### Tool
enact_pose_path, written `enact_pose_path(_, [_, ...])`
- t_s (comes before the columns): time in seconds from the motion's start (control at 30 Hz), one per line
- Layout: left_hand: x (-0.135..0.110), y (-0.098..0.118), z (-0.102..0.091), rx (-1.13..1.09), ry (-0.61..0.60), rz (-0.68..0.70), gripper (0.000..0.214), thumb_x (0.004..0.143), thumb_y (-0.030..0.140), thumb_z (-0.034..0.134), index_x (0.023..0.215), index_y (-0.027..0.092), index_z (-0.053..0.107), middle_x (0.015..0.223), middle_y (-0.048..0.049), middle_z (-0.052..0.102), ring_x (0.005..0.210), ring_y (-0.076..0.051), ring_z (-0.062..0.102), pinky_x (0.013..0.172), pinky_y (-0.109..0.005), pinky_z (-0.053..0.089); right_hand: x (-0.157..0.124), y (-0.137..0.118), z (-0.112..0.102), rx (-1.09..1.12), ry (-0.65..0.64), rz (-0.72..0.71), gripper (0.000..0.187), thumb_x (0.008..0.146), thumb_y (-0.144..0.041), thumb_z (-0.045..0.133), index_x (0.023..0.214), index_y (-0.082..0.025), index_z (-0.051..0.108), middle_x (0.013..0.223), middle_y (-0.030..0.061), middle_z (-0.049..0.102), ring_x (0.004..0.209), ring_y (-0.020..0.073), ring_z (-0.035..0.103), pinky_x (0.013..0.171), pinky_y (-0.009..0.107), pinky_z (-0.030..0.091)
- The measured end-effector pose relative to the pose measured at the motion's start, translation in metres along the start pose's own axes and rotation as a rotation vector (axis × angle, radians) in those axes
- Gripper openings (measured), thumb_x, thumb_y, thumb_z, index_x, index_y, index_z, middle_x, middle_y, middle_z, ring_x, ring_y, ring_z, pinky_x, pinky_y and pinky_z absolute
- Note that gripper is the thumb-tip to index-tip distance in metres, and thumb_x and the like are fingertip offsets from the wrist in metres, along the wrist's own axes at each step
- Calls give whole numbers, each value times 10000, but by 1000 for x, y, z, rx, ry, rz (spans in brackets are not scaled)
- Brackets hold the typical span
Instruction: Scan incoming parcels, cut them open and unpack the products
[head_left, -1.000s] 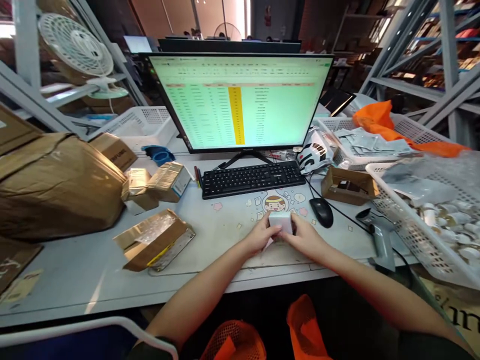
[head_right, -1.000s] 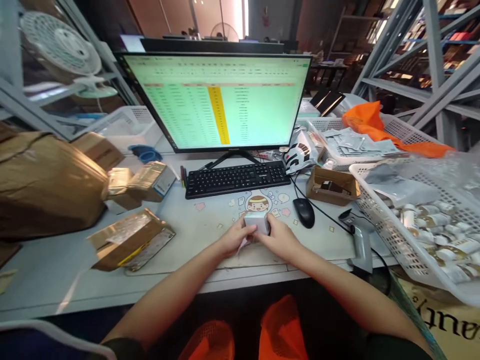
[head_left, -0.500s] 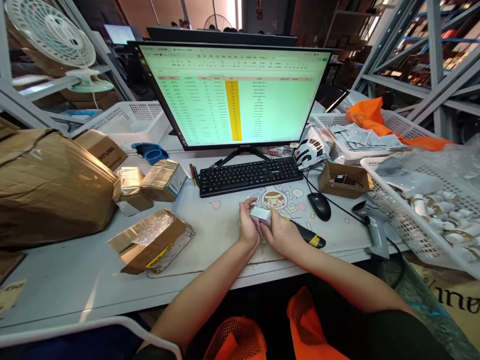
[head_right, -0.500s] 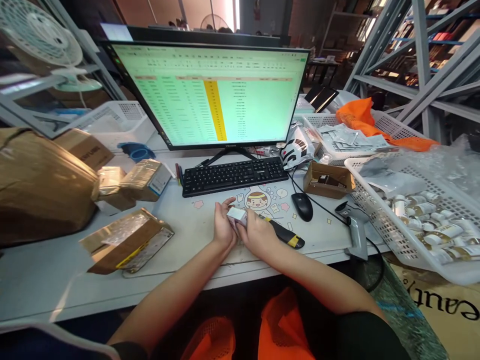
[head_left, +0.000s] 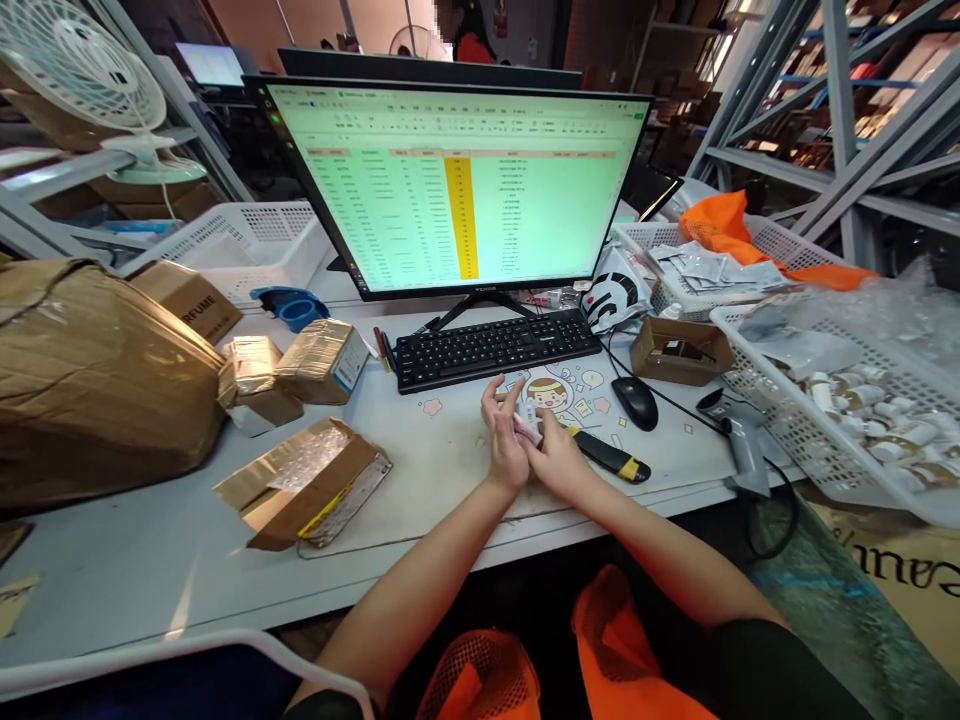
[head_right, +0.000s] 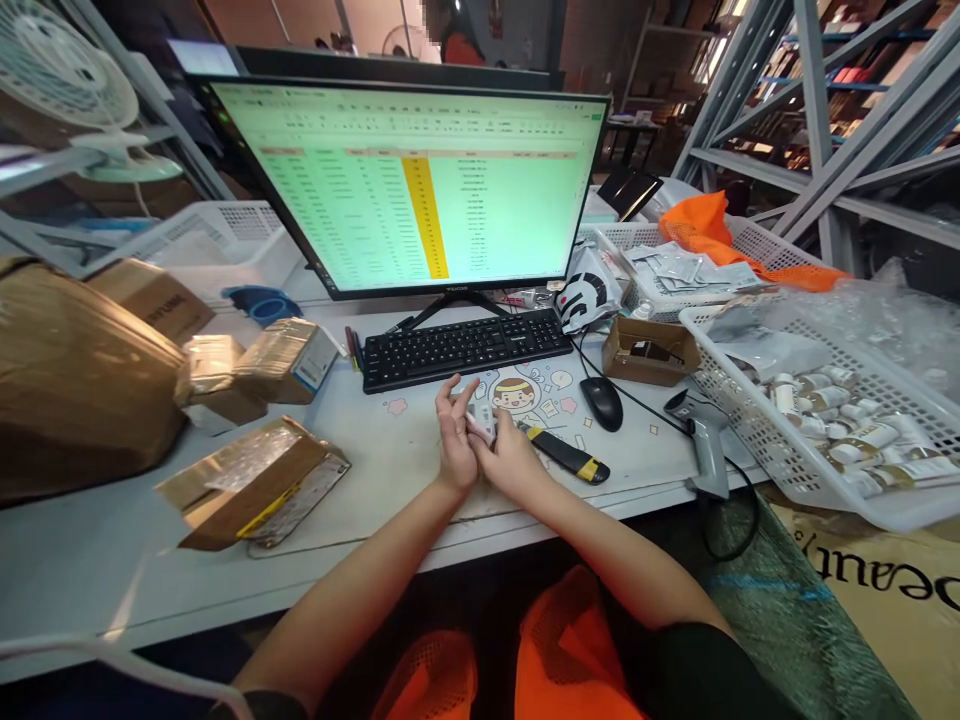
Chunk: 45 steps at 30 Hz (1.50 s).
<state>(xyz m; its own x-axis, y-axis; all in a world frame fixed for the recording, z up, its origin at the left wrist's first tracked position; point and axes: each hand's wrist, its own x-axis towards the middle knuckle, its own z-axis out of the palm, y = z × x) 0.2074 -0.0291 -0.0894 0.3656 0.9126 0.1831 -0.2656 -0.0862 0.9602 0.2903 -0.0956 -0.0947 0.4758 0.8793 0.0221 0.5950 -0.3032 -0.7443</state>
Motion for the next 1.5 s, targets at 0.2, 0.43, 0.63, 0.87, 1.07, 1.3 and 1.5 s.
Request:
enact_pose_path(0.2, [3,-18,-1,-52,-47,62,768,1008,823,292,1225,249,754,1483,-109,570,1408,-299,509,1065,-376,480,-2,17,-26,-39,108,-4,509,979,-485,587,1383,-176,562,1176,178,772,1053,338,749,871,414,567])
enact_pose_path(0.43, [17,-24,-3,-17,31,-72,653,1074,682,247,1208,250,718,1503,-85,611,1418,-274,509,1070,-377,387,44,75,-245,-536,641,10,566,977,-530,646,1346,-101,655,1300,251,704,1178,372,667,1014,466,532])
enact_pose_path(0.63, [17,-23,-4,39,-55,12,605,1067,680,346,1082,240,761,1393,-92,650,1374,-275,535,1081,-363,420,107,133,-334,-622,250,253,591,778,-312,850,1301,-69,723,1165,189,767,1042,312,696,962,437,561])
enact_pose_path(0.87, [19,-16,-4,92,-169,108,561,1048,654,446,969,214,784,1246,-135,679,1275,-298,588,1185,-439,417,83,128,-267,-581,449,-62,426,907,-233,578,1275,-87,734,1300,209,725,1222,328,666,1109,466,514])
enact_pose_path(1.07, [23,-23,1,97,-172,121,530,951,719,610,856,223,773,1078,-133,700,1145,-318,620,1151,-481,443,34,115,-153,-566,284,-163,486,977,-441,540,1292,-133,746,1402,214,679,1283,383,646,1136,535,513])
enact_pose_path(1.3, [21,-28,0,160,-251,162,345,982,507,642,867,204,760,1055,-142,713,1111,-310,654,1092,-478,490,29,156,-107,-577,458,-131,607,978,-432,517,1450,-79,663,1598,297,499,1411,462,562,1145,625,503])
enact_pose_path(1.5, [18,-31,-1,251,-321,215,189,995,344,630,929,202,736,1105,-119,713,1132,-275,664,1073,-442,517,32,169,-104,-579,508,-185,544,967,-393,518,1365,-91,731,1458,269,622,1350,423,611,1157,594,505])
